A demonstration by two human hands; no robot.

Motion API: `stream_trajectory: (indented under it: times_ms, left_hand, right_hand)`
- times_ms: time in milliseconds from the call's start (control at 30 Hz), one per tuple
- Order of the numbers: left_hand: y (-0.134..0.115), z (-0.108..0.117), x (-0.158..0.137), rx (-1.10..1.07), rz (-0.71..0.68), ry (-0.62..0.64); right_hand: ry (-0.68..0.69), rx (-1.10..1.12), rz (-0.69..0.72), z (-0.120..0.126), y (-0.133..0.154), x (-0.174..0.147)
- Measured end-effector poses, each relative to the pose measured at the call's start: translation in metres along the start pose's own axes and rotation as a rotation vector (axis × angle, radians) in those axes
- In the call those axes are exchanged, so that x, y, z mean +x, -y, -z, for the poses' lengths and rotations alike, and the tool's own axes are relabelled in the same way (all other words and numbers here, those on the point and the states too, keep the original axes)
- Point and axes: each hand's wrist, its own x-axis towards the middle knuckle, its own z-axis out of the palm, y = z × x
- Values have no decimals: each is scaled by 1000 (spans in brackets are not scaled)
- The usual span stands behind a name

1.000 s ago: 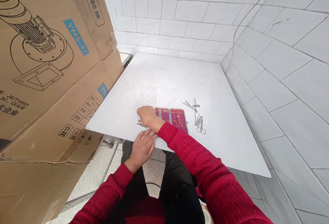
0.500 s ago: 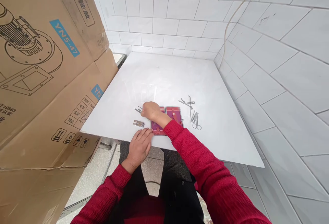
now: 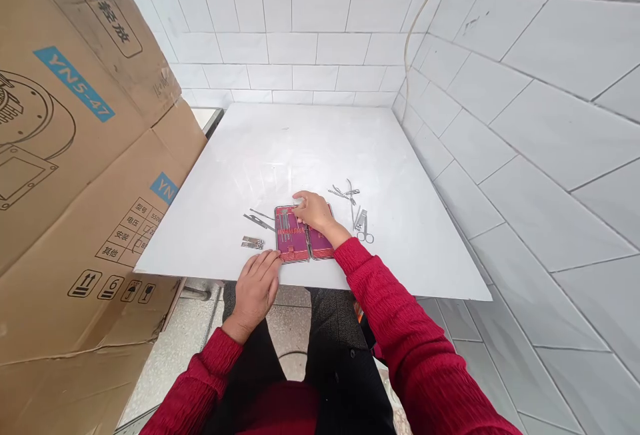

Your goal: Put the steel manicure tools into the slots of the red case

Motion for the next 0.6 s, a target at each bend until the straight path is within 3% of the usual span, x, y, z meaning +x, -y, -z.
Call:
stream_trajectory:
  times_ms: [233, 600]
  left_hand:
    - [0, 1, 0, 10, 3, 24]
    - [-1, 1, 2, 14, -8, 7]
  right_hand:
    - [-92, -11, 63, -10, 3, -3]
    - [-108, -172, 155, -20, -6, 2]
